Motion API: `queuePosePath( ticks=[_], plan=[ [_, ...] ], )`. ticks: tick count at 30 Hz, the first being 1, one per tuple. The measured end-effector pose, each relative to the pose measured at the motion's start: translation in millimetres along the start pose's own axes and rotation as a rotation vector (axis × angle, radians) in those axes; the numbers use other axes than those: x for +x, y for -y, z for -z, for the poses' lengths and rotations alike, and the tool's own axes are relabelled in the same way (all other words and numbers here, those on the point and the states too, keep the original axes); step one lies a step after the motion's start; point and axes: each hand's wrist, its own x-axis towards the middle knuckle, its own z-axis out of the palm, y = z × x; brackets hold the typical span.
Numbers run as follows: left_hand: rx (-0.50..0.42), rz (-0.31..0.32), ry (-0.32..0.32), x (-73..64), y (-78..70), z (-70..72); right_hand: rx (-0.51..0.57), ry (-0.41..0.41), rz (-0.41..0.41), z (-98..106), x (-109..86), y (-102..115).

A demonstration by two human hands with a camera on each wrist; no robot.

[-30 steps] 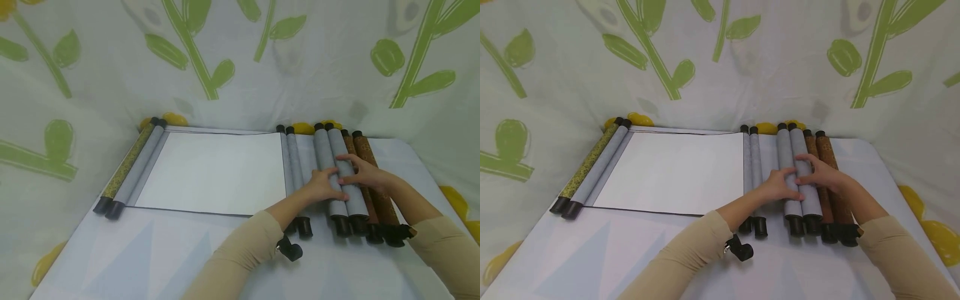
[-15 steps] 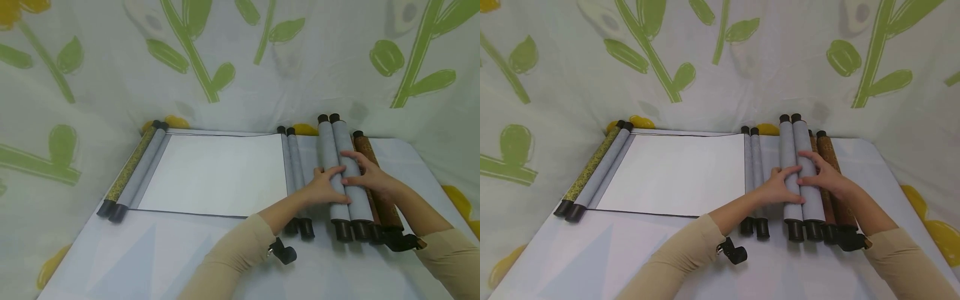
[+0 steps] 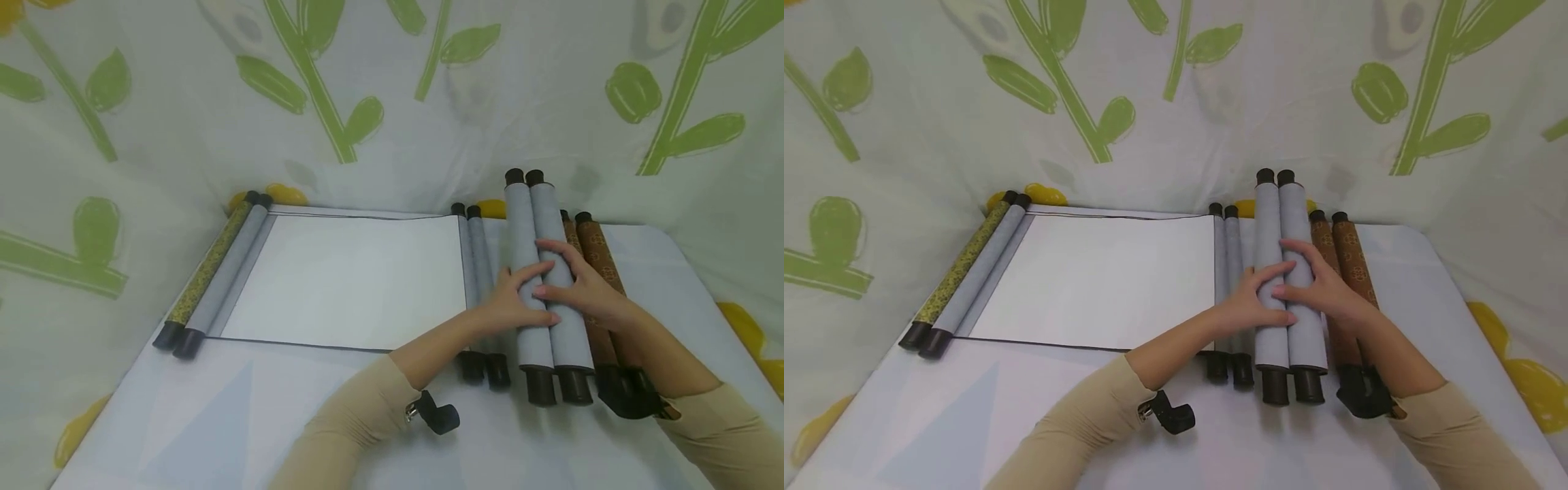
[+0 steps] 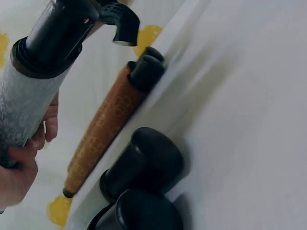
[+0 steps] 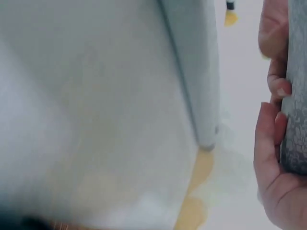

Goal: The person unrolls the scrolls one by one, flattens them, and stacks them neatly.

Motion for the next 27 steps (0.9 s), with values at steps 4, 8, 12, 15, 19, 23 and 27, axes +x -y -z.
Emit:
queuePosePath(
  ticks=[4,8,12,15,19,23,27],
  plan=[
    [-0.01,0.008,-0.06,-7.5,0.8,10.5,0.008,-0.033,0.012,-14,2.8,9],
    [-0.015,-0.007,-0.069,-14.9,2.2,18.5,-0.015,-0.054,0.035,-26,4.8,16],
    [0.019,-0.033,-0.059,-21.9,2.9,26.1,0.017,-0.068,0.046,-36,8.7,20],
    [0.038,-0.05,-0.051,-26.4,3.8,32.3,0.051,-0.09,0.046,-43,12.9,23],
    [0.036,-0.065,-0.047,-32.5,6.2,40.6,0.057,-0.099,0.043,-49,17.1,26],
    [0.023,-0.025,-0.057,-39.7,8.0,48.1,0.071,-0.06,0.03,-51,16.6,30],
    [0.017,0.027,-0.07,-45.7,8.5,54.9,0.115,-0.007,0.021,-50,15.2,33]
  ],
)
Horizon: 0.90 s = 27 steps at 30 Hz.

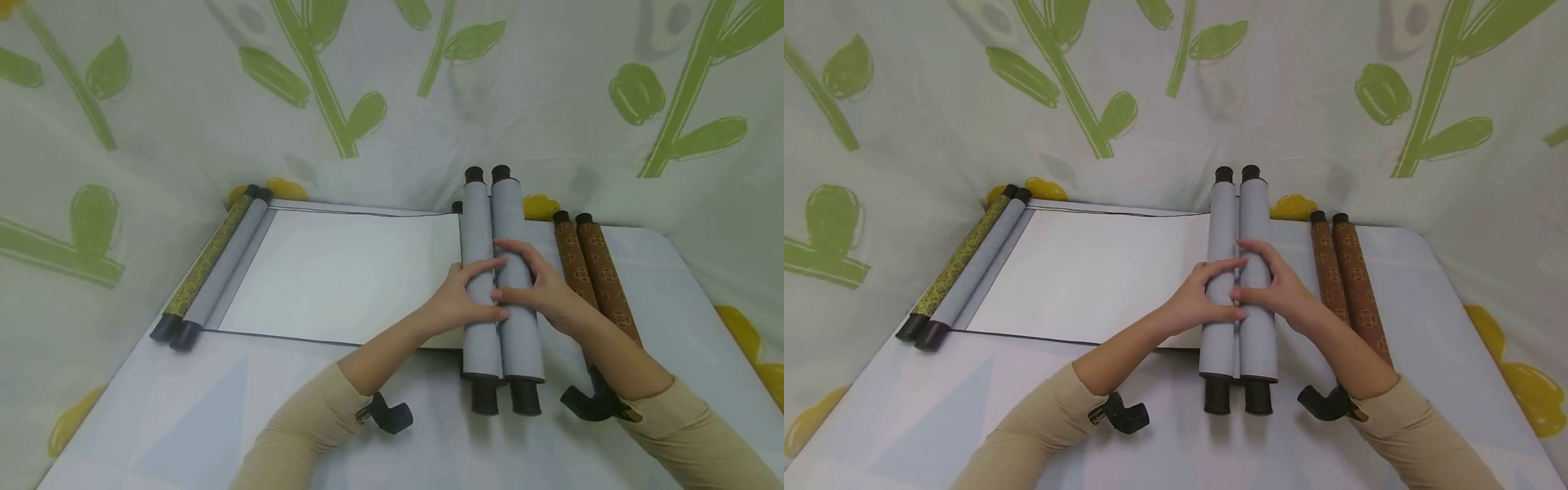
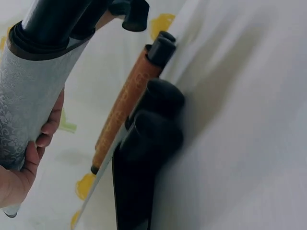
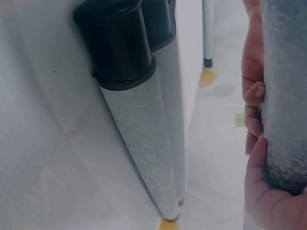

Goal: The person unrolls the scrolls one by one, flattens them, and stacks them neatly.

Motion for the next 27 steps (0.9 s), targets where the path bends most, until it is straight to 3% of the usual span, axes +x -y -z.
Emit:
queuePosePath(
  ticks=[4,8,11,15,27],
  plan=[
    [-0.004,0.017,-0.016,-4.8,0.7,7.8,0.04,0.011,0.007,1,-0.4,1],
    [-0.044,0.003,-0.052,-9.0,3.9,12.6,0.08,-0.035,-0.013,-2,-0.1,0],
    [-0.062,-0.028,-0.101,-8.9,7.0,11.5,0.029,-0.112,-0.023,-7,2.3,0],
    [-0.021,-0.051,-0.16,-8.8,10.0,8.1,-0.062,-0.184,-0.031,-15,5.8,1],
    [0.021,-0.012,-0.185,-16.5,5.7,14.8,-0.124,-0.153,-0.053,-16,6.4,11]
  ],
)
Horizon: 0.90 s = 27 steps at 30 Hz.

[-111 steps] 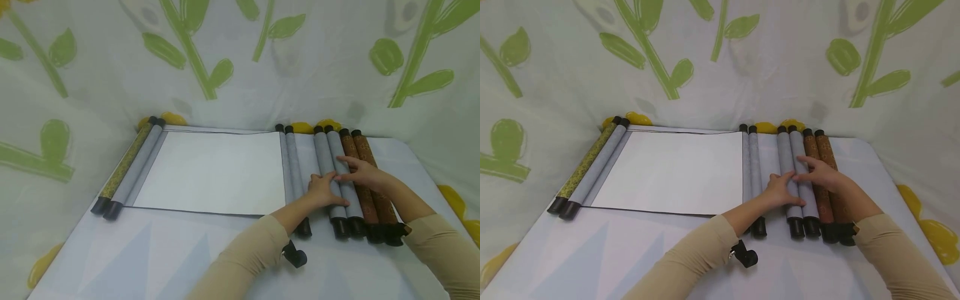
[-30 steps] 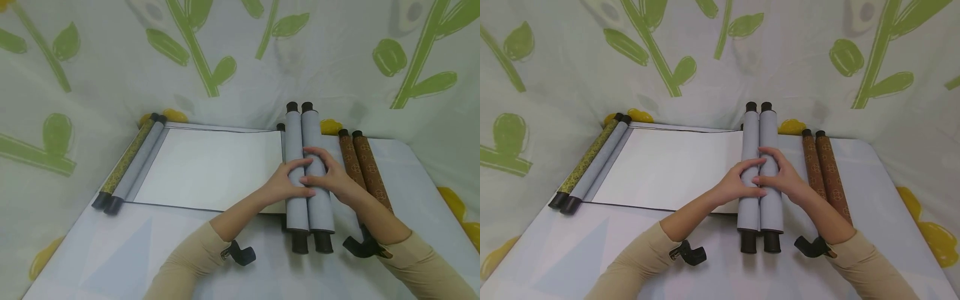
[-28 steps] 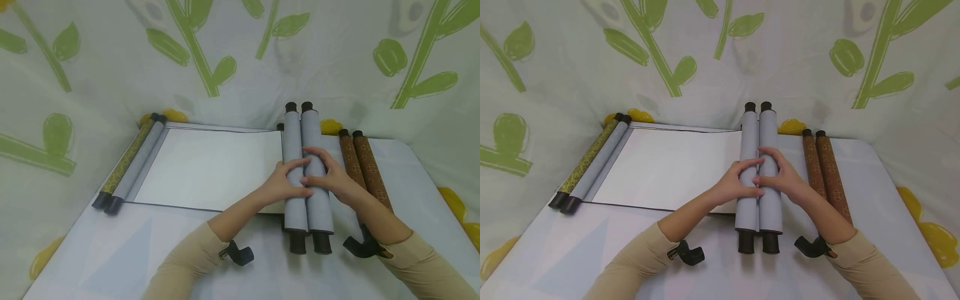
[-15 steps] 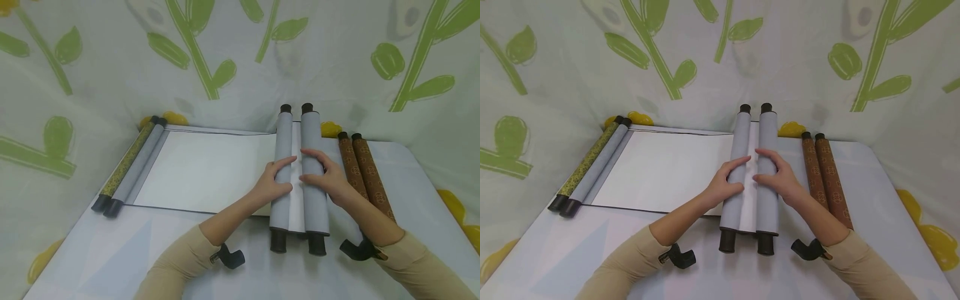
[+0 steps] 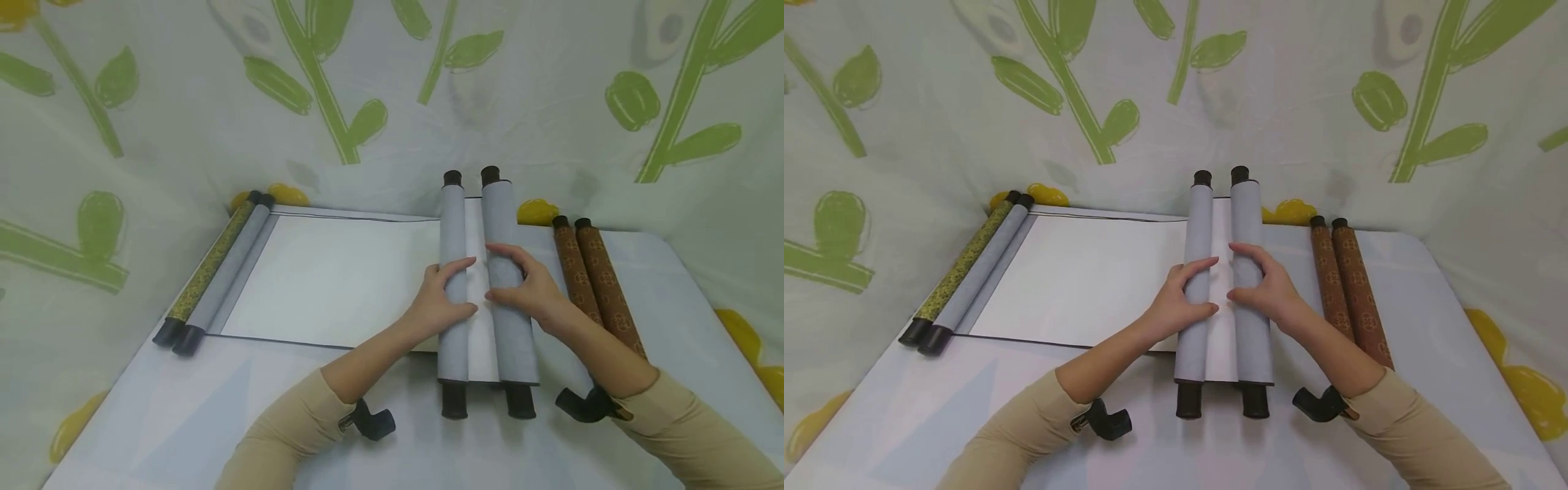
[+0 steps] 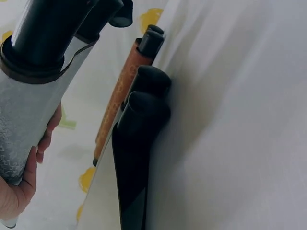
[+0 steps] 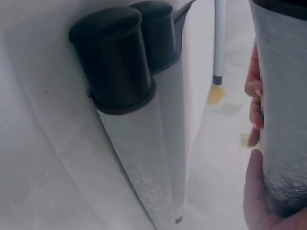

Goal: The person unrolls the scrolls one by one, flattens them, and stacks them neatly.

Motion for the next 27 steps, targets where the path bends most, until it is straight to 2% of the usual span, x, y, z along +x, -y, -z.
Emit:
queuePosePath(
  ticks=[4,8,12,17,20,27],
  plan=[
    [0.019,0.025,-0.006,-1.6,0.4,5.5,0.03,0.038,-0.006,3,1.0,1],
    [0.028,0.029,-0.052,-2.6,-1.0,10.2,0.05,0.059,-0.022,5,2.3,1],
    [0.023,0.028,-0.095,-2.3,0.7,12.7,0.007,0.01,-0.029,-1,4.6,-1],
    [0.029,0.024,-0.101,-0.1,4.7,14.1,-0.037,-0.061,0.013,-12,6.6,-4],
    [0.028,0.026,-0.101,0.8,5.8,15.1,-0.036,-0.076,0.029,-14,7.5,-6],
    [0.052,0.038,-0.084,-1.6,6.2,18.5,-0.075,-0.08,-0.014,-13,7.6,-5]
  ],
)
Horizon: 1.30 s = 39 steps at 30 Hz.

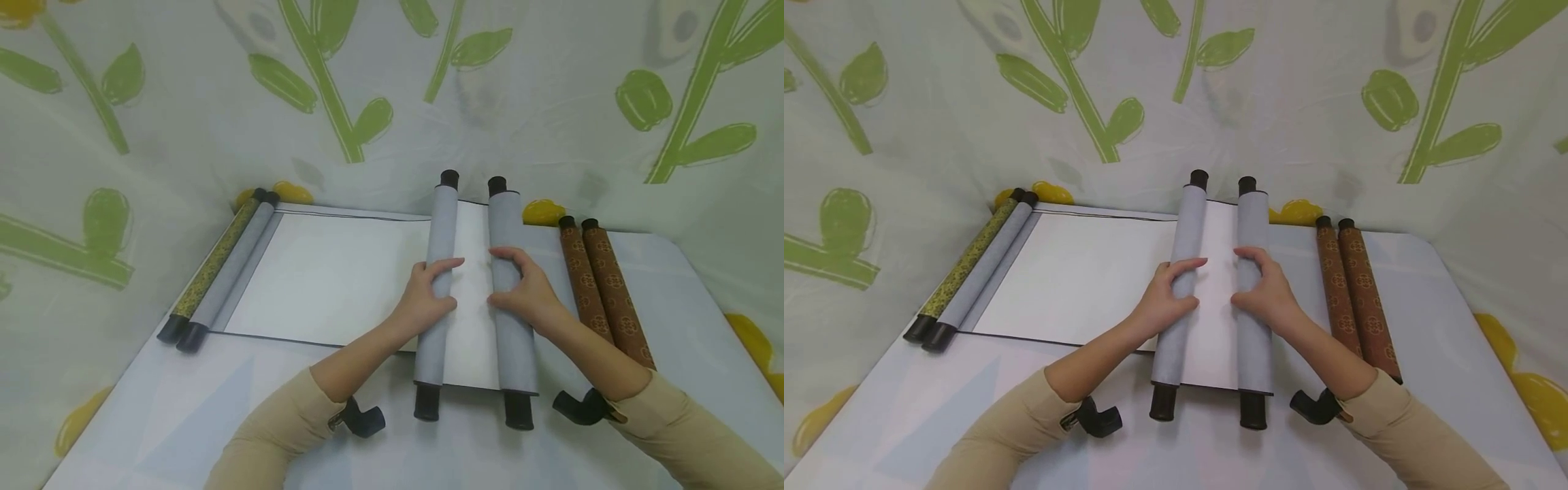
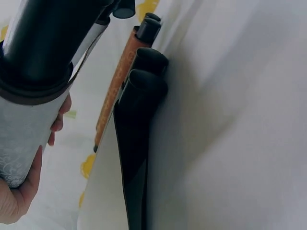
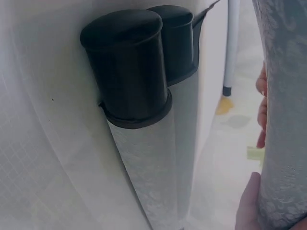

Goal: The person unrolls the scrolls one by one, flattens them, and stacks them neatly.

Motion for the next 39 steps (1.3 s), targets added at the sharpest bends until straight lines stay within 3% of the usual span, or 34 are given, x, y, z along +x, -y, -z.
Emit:
queuePosePath(
  ticks=[8,15,26,32,39],
  plan=[
    [0.019,-0.009,-0.013,-1.5,0.5,5.9,-0.071,0.009,-0.022,8,0.3,3],
    [0.002,0.032,-0.033,-0.4,4.1,12.9,0.008,0.011,-0.033,11,1.4,0],
    [0.007,0.04,-0.058,1.3,6.3,16.9,-0.033,-0.018,-0.007,9,3.5,-1],
    [0.011,0.042,-0.052,1.3,7.9,18.0,-0.023,0.001,-0.011,10,3.8,-3],
    [0.001,0.048,-0.067,1.6,9.7,24.7,0.059,0.047,0.014,22,4.5,-8]
  ],
)
